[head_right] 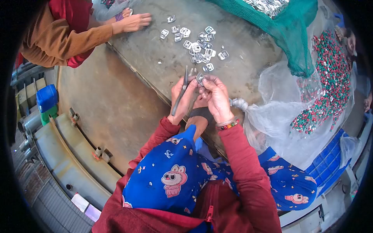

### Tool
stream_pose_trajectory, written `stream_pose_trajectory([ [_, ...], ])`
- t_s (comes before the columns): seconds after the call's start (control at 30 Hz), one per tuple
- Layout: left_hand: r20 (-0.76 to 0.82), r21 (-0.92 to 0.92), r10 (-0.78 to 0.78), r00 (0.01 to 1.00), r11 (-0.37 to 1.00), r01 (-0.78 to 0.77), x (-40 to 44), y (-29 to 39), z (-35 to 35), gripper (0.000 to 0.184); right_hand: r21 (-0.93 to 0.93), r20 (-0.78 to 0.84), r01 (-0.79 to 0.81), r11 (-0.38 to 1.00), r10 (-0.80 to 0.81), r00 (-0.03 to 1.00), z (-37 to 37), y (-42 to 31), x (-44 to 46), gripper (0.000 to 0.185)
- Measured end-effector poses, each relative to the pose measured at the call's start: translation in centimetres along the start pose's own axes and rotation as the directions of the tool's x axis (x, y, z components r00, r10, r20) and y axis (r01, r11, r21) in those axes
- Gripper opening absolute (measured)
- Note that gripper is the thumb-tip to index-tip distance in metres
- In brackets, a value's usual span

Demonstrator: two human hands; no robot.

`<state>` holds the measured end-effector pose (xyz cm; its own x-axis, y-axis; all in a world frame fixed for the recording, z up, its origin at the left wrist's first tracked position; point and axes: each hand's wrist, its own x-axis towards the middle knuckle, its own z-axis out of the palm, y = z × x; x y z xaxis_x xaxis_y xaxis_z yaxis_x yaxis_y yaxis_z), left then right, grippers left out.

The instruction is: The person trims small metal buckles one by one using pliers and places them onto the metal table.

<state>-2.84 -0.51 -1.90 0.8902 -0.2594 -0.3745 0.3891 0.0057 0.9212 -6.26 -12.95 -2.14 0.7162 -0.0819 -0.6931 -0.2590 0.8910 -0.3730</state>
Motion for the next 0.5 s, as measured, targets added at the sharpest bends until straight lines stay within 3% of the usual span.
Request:
stream_pose_trajectory([
  [0.07,-0.033,0.414,0.241,0.97,0.887,-0.206,0.0,1.0,0.1,0.018,-0.002,-0.014,0.042,0.999,-0.042,0.999,0.6,0.3,-0.3,0.015],
  [0.17,-0.058,0.403,0.297,0.953,0.881,-0.25,0.2,2.6,0.5,0.017,-0.001,-0.014,0.064,0.998,-0.064,0.998,1.7,0.6,-0.5,0.013],
  [0.27,-0.102,0.204,0.099,0.99,0.976,-0.077,0.3,2.2,-0.2,0.015,-0.121,0.095,-0.007,0.993,0.019,0.995,1.5,-0.4,-0.5,0.011],
  [0.37,-0.097,0.385,0.199,0.975,0.911,-0.147,0.8,-0.1,-1.2,0.016,-0.261,0.19,-0.108,0.959,0.161,0.969,2.3,-1.8,-1.4,0.011],
  [0.43,-0.121,0.196,0.082,0.989,0.979,-0.057,0.7,-0.4,-1.5,0.016,-0.278,0.229,-0.146,0.949,0.214,0.95,4.4,-1.5,-2.8,0.011],
  [0.5,-0.091,-0.046,-0.053,0.994,0.998,0.049,0.7,0.1,-1.4,0.017,-0.183,0.18,-0.066,0.981,0.099,0.979,3.8,-0.7,-1.8,0.011],
])
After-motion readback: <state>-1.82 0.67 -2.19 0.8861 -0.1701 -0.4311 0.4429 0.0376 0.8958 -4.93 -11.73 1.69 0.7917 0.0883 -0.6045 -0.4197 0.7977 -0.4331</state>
